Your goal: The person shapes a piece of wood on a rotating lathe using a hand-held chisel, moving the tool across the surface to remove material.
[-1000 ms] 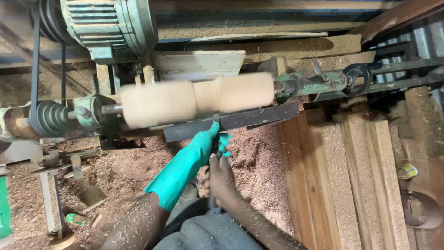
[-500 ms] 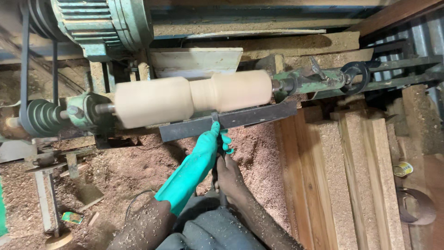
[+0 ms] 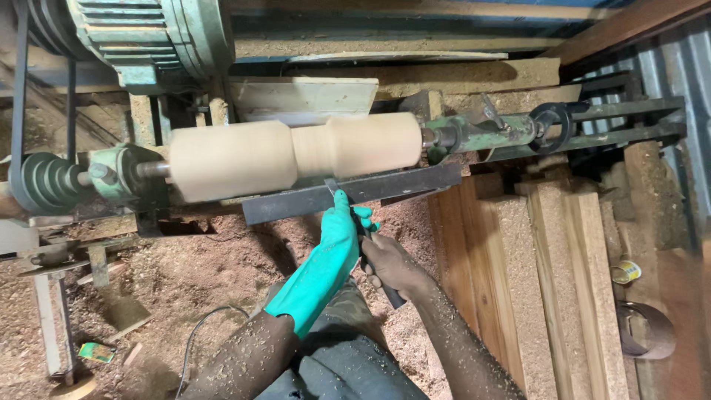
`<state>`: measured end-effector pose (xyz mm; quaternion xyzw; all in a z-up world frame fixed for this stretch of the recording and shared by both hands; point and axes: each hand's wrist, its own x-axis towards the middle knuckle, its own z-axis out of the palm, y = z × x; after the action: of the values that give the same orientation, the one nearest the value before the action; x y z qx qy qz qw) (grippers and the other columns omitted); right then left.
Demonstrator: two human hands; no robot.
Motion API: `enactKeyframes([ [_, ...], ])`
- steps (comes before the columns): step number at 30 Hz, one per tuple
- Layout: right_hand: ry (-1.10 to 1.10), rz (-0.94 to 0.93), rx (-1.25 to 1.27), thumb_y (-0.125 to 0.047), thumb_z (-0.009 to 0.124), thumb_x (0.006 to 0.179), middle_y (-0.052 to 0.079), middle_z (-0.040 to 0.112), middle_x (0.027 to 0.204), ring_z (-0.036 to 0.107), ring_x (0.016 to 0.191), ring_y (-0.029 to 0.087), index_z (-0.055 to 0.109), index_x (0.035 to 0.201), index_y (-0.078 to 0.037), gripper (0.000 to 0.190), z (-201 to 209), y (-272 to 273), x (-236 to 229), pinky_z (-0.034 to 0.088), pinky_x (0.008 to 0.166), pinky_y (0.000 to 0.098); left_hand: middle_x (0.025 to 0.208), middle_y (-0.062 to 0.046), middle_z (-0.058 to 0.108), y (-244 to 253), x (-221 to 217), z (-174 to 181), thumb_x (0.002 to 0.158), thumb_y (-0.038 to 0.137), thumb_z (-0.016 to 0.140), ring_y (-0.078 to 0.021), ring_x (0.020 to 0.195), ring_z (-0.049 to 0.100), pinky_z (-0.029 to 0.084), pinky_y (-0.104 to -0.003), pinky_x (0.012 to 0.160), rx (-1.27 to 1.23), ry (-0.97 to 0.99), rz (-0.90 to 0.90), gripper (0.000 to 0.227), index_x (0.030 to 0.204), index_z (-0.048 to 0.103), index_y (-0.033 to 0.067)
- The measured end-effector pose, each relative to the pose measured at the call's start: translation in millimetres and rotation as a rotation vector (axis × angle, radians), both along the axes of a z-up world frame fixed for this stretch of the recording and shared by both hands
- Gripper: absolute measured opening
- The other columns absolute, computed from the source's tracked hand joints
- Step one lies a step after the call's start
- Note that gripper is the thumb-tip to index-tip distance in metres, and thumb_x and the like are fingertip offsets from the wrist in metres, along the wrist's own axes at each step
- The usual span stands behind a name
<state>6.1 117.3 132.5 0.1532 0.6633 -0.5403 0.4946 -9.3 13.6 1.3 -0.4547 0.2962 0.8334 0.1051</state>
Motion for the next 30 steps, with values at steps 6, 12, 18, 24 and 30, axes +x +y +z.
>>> enactKeyframes([
  [6, -0.026, -0.105, 0.093, -0.037, 0.039, 0.106, -0.001, 0.053, 0.071, 0.045, 0.046, 0.006, 0.054, 0.106, -0.011, 0.03, -9, -18, 21, 0.04, 0.039, 0.0242, 0.072, -0.014, 0.065, -16, 3, -6, 0.107, 0.05, 0.043, -0.0247, 0.054, 0.056, 0.059, -0.046, 0.058, 0.057, -0.001, -0.095, 0.057, 0.097, 0.06, -0.0042],
  [12, 0.013, -0.295, 0.092, -0.036, 0.041, 0.106, 0.003, 0.05, 0.068, 0.047, 0.043, 0.013, 0.052, 0.108, -0.01, 0.028, -23, -60, 57, 0.041, 0.037, 0.029, 0.076, -0.008, 0.066, -57, 17, -11, 0.104, 0.047, 0.047, -0.0203, 0.057, 0.06, 0.061, -0.045, 0.062, 0.13, 0.104, -0.341, 0.05, 0.111, 0.065, 0.0012],
  [18, 0.036, -0.127, 0.181, -0.037, 0.043, 0.106, -0.001, 0.049, 0.068, 0.045, 0.045, 0.011, 0.055, 0.112, -0.011, 0.03, -38, -56, 55, 0.038, 0.038, 0.0294, 0.084, -0.013, 0.072, -58, 37, -3, 0.102, 0.047, 0.052, -0.0232, 0.059, 0.065, 0.061, -0.042, 0.061, 0.039, 0.064, -0.082, 0.05, 0.119, 0.057, 0.0],
  [24, 0.192, 0.046, 0.183, -0.037, 0.043, 0.107, 0.0, 0.05, 0.067, 0.048, 0.047, 0.009, 0.059, 0.107, -0.008, 0.033, -43, -42, 38, 0.043, 0.04, 0.0274, 0.071, -0.014, 0.07, -47, 30, -9, 0.104, 0.053, 0.048, -0.0246, 0.055, 0.065, 0.056, -0.039, 0.054, -0.019, 0.104, -0.06, 0.061, 0.094, 0.066, -0.0041],
  [30, 0.071, 0.044, 0.162, -0.036, 0.043, 0.106, 0.0, 0.048, 0.066, 0.043, 0.045, 0.01, 0.056, 0.103, -0.007, 0.032, -34, -41, 27, 0.037, 0.039, 0.0267, 0.065, -0.013, 0.066, -43, 32, -8, 0.105, 0.054, 0.045, -0.0229, 0.055, 0.065, 0.055, -0.036, 0.052, -0.021, 0.076, -0.032, 0.064, 0.084, 0.07, -0.002],
])
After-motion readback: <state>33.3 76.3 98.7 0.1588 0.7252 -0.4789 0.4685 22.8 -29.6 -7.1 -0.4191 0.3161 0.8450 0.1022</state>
